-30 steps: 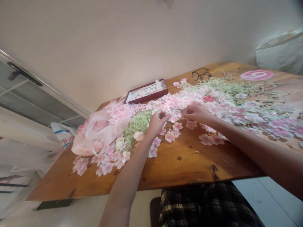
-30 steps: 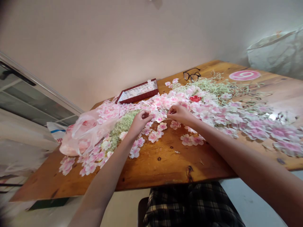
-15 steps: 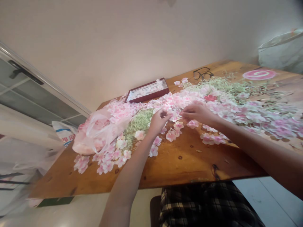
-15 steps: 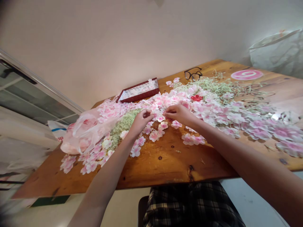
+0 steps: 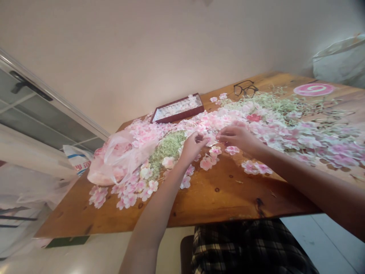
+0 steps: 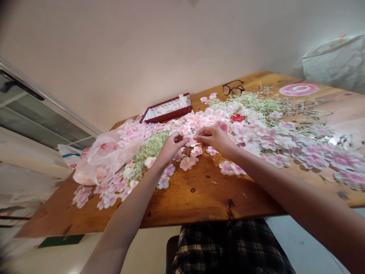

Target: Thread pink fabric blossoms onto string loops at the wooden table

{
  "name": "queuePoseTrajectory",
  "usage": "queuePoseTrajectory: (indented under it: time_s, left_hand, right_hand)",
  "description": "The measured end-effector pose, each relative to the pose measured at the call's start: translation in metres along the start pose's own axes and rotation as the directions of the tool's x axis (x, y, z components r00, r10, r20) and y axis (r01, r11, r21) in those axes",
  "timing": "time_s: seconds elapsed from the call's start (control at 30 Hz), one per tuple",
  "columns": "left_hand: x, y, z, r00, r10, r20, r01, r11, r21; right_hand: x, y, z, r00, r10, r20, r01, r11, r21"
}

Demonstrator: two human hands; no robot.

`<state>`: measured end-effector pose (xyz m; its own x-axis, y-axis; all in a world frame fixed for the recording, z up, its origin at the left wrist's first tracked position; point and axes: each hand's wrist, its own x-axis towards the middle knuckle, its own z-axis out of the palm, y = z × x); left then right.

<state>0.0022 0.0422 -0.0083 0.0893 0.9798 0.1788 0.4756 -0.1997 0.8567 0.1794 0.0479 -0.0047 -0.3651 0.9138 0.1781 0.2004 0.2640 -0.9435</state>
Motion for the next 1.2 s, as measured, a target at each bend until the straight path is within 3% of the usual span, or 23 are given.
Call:
queuePoseTrajectory:
  time_s: [0.23,0.43,0.73,0.9,1.0,1.1,1.2]
  left_hand:
    - [0.0,0.002,0.002,1.0,-0.012,0.021,0.014,0.997,-0.076]
    - [-0.002,0.007,0.004,0.998,-0.023,0.057,0.031,0.988,-0.149]
    - [-0.004,0.012,0.005,0.996,0.011,0.093,0.002,0.991,-0.135]
    - [-0.006,0.014,0.005,0.992,0.031,0.126,-0.015,0.992,-0.126]
    - [-0.006,0.018,0.004,0.988,0.024,0.155,-0.001,0.988,-0.152]
    - [-0.006,0.022,0.002,0.985,-0.006,0.174,0.045,0.974,-0.222]
    - [-0.008,0.024,0.003,0.983,0.038,0.18,0.006,0.97,-0.241]
  right_hand:
    - [-0.001,0.003,0.004,0.999,0.0,0.05,-0.007,0.989,0.144]
    - [-0.002,0.001,0.007,0.981,-0.17,-0.099,0.156,0.978,-0.136]
    - [0.0,0.009,0.009,0.953,-0.29,-0.086,0.26,0.931,-0.257]
    - [-0.001,0.007,0.01,0.952,-0.294,-0.081,0.257,0.915,-0.31]
    - [-0.002,0.002,0.009,0.961,-0.261,-0.087,0.237,0.945,-0.224]
    - [-0.002,-0.001,0.004,0.982,-0.17,-0.077,0.169,0.985,-0.017]
    - [0.0,0.0,0.0,0.996,-0.094,-0.009,0.094,0.982,0.164]
